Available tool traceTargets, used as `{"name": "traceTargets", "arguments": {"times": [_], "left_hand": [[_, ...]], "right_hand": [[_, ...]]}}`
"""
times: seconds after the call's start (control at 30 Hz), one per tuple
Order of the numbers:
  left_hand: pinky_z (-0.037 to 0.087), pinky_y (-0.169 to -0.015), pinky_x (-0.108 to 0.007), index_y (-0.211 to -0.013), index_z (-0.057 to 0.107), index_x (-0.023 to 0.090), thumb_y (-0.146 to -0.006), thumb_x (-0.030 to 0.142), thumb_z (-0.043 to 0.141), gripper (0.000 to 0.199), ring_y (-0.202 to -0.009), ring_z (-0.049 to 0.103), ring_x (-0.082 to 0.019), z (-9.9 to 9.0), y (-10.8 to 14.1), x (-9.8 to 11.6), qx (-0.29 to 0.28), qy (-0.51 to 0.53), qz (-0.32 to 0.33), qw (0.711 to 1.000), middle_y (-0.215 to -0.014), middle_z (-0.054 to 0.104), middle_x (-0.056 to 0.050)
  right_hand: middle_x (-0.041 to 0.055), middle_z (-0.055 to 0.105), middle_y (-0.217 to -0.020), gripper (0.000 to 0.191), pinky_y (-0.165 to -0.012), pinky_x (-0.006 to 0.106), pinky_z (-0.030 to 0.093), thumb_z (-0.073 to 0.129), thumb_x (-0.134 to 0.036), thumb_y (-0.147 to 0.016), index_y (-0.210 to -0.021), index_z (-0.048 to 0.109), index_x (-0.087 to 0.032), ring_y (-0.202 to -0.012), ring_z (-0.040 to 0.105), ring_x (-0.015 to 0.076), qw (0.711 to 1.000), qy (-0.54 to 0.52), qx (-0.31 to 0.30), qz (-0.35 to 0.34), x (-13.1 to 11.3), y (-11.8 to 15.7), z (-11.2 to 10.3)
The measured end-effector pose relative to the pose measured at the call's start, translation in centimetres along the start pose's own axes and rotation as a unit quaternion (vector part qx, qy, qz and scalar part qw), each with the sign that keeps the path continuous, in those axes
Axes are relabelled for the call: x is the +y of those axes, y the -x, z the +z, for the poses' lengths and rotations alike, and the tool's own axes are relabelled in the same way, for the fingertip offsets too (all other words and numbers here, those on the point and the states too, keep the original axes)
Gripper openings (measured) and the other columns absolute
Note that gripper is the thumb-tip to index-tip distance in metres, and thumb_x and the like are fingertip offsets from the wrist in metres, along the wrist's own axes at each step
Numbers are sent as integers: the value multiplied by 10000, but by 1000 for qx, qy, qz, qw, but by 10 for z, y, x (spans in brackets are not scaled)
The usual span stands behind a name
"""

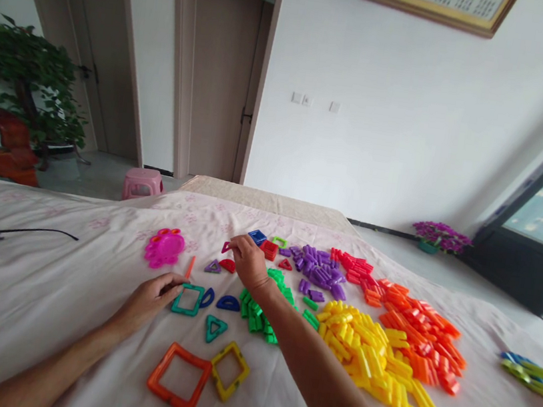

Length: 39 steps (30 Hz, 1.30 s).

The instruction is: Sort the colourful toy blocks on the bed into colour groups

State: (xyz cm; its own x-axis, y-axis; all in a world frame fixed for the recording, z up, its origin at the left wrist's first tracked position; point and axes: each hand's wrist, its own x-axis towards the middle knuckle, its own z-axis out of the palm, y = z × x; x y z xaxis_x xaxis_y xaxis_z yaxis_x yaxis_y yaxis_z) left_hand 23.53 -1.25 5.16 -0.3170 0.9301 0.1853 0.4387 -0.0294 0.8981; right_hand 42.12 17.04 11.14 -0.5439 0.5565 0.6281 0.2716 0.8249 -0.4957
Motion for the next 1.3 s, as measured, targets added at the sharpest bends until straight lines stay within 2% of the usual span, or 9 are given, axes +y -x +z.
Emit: {"name": "traceTargets", "arguments": {"times": [0.1, 0.27, 0.4, 0.53, 0.8, 0.93, 1.07, 1.17, 1.3], "left_hand": [[512, -831, -295, -1055, 726, 190, -846, 397, 566, 335, -926, 697, -223, 0, 0, 0, 0, 2, -1, 1000, -1017, 761, -68], [508, -832, -293, -1071, 721, 197, -854, 391, 563, 332, -925, 695, -220, 0, 0, -2, -5, 3, -1, 1000, -1015, 760, -62], [508, -847, -300, -1078, 720, 195, -857, 399, 563, 339, -940, 696, -224, 1, -1, -3, -7, 0, 1, 1000, -1035, 758, -70], [509, -848, -311, -1103, 712, 191, -858, 398, 561, 355, -945, 694, -228, 1, -1, -3, -13, -2, -4, 1000, -1049, 755, -75], [506, -854, -315, -1106, 719, 200, -856, 393, 560, 354, -951, 693, -232, -1, 1, 5, -17, -9, -13, 1000, -1049, 757, -69], [508, -851, -307, -1067, 726, 201, -854, 397, 560, 333, -947, 696, -228, -1, 1, 7, -18, -8, -12, 1000, -1045, 759, -64], [511, -852, -309, -1089, 720, 197, -853, 383, 557, 342, -944, 697, -226, -1, 1, 6, -16, -8, -12, 1000, -1031, 762, -62], [511, -843, -307, -1064, 722, 196, -848, 387, 563, 330, -931, 696, -225, -1, 1, 6, -17, -5, -9, 1000, -1024, 761, -62], [509, -814, -309, -1036, 715, 191, -844, 389, 559, 317, -888, 693, -221, -1, 1, 8, -3, -3, -7, 1000, -992, 760, -61]], "right_hand": [[85, 697, -1086, 209, -909, 272, 497, 527, -152, -921, -864, 724, -196, -1008, 649, 166, 999, 1, -1, -40, -5, 3, -3], [76, 708, -1021, 192, -898, 264, 491, 548, -192, -929, -871, 730, -199, -965, 657, 163, 1000, -5, 8, -30, -7, 1, -4], [46, 732, -947, 136, -829, 253, 482, 620, -202, -875, -944, 736, -204, -889, 667, 167, 995, 41, -13, 91, -1, -7, -2], [37, 755, -939, 241, -750, 250, 465, 661, -252, -833, -1060, 731, -213, -860, 677, 177, 968, 92, -67, 222, 7, -21, 2], [52, 761, -929, 196, -665, 228, 453, 661, -251, -800, -958, 777, -240, -817, 694, 173, 935, 131, -108, 311, 10, -46, 20], [65, 761, -960, 233, -695, 254, 483, 632, -214, -813, -992, 779, -250, -853, 708, 197, 930, 140, -120, 318, 13, -50, 24], [88, 742, -1104, 321, -797, 302, 491, 598, -145, -807, -1058, 768, -248, -1022, 682, 245, 932, 166, -117, 301, 13, -45, 21], [67, 745, -1101, 307, -821, 306, 482, 576, -160, -832, -1047, 767, -268, -1042, 673, 244, 940, 185, -135, 254, 5, -35, 17], [60, 753, -1052, 258, -808, 308, 477, 625, -213, -830, -1043, 763, -261, -995, 675, 251, 944, 193, -214, 163, -11, -15, 16]]}}
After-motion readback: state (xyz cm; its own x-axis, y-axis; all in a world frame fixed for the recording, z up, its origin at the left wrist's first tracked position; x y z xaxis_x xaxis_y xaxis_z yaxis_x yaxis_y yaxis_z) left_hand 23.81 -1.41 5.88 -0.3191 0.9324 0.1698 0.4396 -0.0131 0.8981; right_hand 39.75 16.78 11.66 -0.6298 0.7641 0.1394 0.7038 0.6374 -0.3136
